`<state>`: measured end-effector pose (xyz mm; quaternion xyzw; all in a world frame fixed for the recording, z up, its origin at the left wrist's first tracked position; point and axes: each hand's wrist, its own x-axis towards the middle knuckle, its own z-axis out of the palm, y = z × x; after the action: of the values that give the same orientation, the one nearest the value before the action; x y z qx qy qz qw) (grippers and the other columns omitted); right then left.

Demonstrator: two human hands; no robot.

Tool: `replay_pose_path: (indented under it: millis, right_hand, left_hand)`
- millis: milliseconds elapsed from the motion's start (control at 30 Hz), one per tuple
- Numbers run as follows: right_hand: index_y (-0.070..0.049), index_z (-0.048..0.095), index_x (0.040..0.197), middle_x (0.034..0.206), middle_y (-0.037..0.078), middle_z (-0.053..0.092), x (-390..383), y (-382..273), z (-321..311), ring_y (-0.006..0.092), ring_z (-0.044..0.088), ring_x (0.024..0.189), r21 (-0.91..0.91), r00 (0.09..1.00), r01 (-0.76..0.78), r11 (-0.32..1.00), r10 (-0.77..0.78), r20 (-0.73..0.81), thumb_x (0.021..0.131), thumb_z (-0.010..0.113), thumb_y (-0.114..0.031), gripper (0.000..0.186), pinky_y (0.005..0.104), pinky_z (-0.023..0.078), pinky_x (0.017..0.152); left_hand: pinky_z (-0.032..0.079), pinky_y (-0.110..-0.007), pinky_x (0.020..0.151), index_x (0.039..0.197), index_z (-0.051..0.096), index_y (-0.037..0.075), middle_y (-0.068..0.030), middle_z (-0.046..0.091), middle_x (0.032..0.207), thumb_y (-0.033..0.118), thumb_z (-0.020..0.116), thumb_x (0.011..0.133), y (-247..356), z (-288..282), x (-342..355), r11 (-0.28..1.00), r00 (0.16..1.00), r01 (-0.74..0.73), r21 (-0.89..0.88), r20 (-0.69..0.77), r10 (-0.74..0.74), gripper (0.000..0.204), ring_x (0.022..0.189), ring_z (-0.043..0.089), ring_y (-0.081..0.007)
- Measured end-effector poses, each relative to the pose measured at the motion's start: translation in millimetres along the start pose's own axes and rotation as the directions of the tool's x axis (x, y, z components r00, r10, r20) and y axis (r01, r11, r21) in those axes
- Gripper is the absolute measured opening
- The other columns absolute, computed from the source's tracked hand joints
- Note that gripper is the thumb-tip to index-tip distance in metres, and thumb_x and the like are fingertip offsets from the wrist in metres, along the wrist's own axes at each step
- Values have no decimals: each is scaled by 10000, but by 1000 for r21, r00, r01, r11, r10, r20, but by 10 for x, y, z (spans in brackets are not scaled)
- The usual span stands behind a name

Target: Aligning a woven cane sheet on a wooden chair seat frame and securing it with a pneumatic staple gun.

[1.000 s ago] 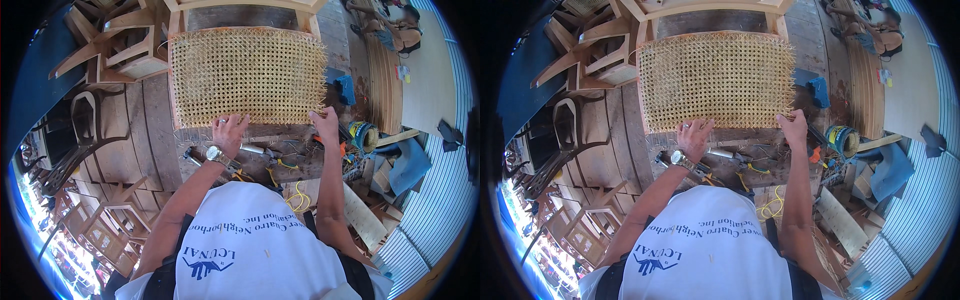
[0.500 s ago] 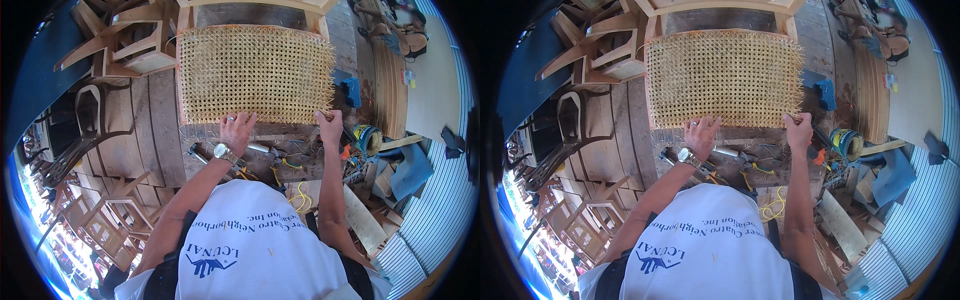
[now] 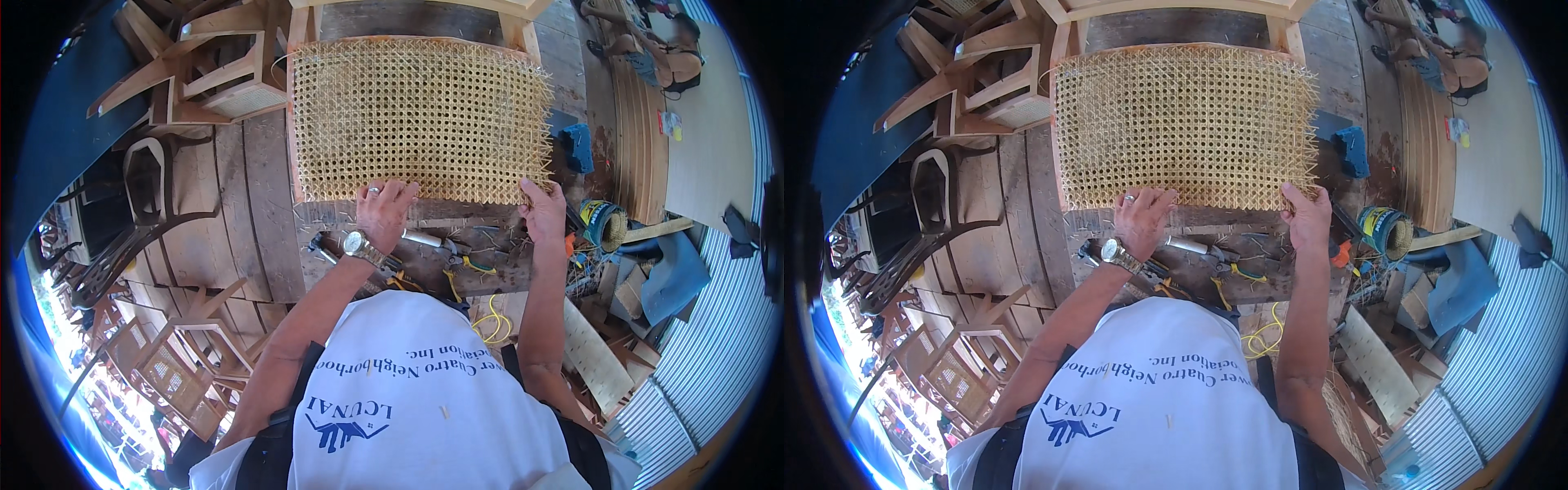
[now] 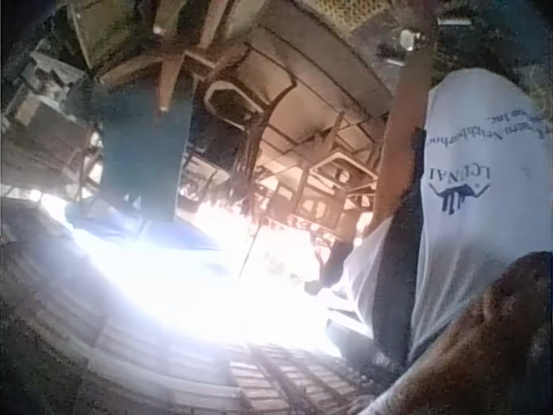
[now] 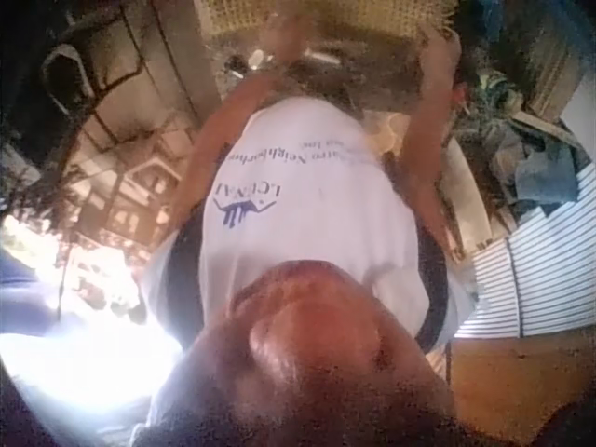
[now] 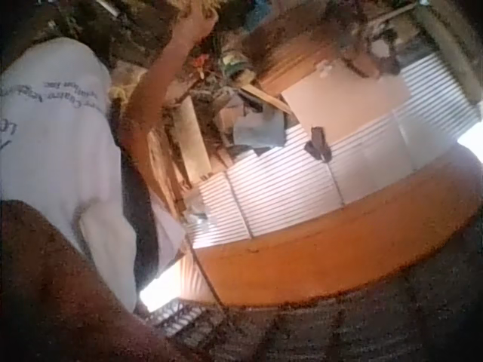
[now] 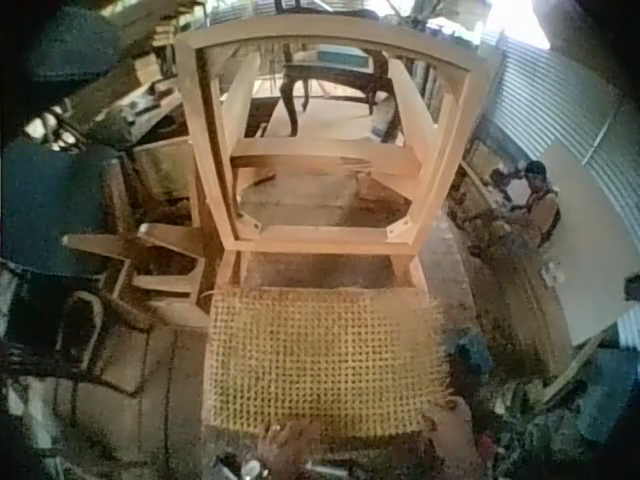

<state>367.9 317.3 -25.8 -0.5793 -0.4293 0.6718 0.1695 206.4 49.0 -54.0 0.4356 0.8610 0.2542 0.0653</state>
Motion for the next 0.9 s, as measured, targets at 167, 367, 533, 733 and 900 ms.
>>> replay_pose_path:
  millis: [167,367,533,733,900]
  right_hand:
    - [-122,572,1116,971,1,699,104,138,-38,102,656,768,-179,997,8,984,-22,-74,824,851,-101,405,249,466,551]
    - [-119,564,1110,961,6,707,111,41,-25,102,658,771,-167,999,-31,986,25,-38,830,834,-76,392,259,469,549]
    - [-106,556,1098,946,18,705,75,-31,51,103,653,746,-207,998,-47,977,36,-54,828,831,-71,387,252,465,537]
    - [-85,553,1106,935,29,701,73,-12,71,109,645,711,-236,997,-26,971,9,-74,825,837,-78,400,249,466,512]
    - [-82,556,1124,961,29,702,108,84,20,117,650,726,-214,993,-7,977,-19,-115,814,864,-118,438,266,487,537]
  left_hand:
    - [428,-435,878,1134,722,199,29,647,971,153,744,836,11,21,4,1000,995,-27,16,-97,29,302,993,606,-215]
    - [426,-418,888,995,725,168,26,660,954,111,715,833,3,-66,38,999,998,-13,-50,-56,10,172,987,617,-204]
    - [422,-423,887,987,718,169,31,668,947,63,696,807,12,-27,23,996,992,-20,-91,-129,8,210,971,622,-206]
    - [422,-417,889,988,717,175,36,659,929,77,727,786,38,-11,-12,999,992,-31,-26,-121,28,225,980,621,-208]
    - [425,-418,902,983,720,181,38,664,947,66,721,785,58,18,-3,1000,993,-16,-19,-120,13,229,1016,622,-201]
